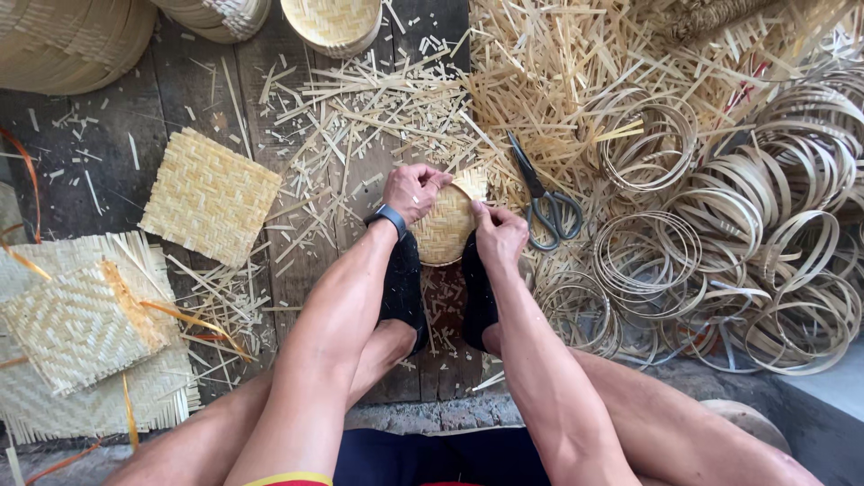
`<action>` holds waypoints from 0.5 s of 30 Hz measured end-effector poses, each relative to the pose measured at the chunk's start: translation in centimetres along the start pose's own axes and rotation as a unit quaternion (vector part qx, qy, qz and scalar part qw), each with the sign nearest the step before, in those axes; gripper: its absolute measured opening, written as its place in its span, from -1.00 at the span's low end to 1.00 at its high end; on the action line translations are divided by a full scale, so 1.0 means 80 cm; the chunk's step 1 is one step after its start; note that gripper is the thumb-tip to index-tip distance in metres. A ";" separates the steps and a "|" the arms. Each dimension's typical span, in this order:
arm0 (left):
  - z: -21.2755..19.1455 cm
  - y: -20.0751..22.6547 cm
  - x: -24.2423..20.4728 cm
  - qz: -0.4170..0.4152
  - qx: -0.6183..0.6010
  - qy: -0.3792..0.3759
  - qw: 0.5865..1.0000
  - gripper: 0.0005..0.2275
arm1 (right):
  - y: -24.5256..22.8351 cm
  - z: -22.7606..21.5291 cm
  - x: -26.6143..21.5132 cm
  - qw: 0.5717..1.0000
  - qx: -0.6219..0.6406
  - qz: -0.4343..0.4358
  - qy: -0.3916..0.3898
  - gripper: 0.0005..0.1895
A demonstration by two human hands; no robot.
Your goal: The person assembles a circular woven bamboo lid by hand and uses scissors to trim excess strips around the edge.
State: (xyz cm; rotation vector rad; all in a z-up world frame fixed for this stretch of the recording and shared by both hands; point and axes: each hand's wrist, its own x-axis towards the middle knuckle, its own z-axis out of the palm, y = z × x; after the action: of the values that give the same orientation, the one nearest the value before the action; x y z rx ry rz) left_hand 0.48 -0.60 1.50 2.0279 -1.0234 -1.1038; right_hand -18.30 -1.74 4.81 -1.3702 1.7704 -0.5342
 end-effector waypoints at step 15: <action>0.015 -0.043 0.034 -0.082 -0.103 -0.018 0.991 -0.68 | -0.020 0.011 0.051 0.996 0.057 -0.022 -0.061 -0.57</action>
State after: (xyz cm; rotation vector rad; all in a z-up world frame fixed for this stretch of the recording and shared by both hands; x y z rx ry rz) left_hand 1.55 -1.31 -2.89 1.9580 -0.7364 -1.2792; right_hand -16.95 -5.98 4.11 -1.3367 1.5907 -0.5556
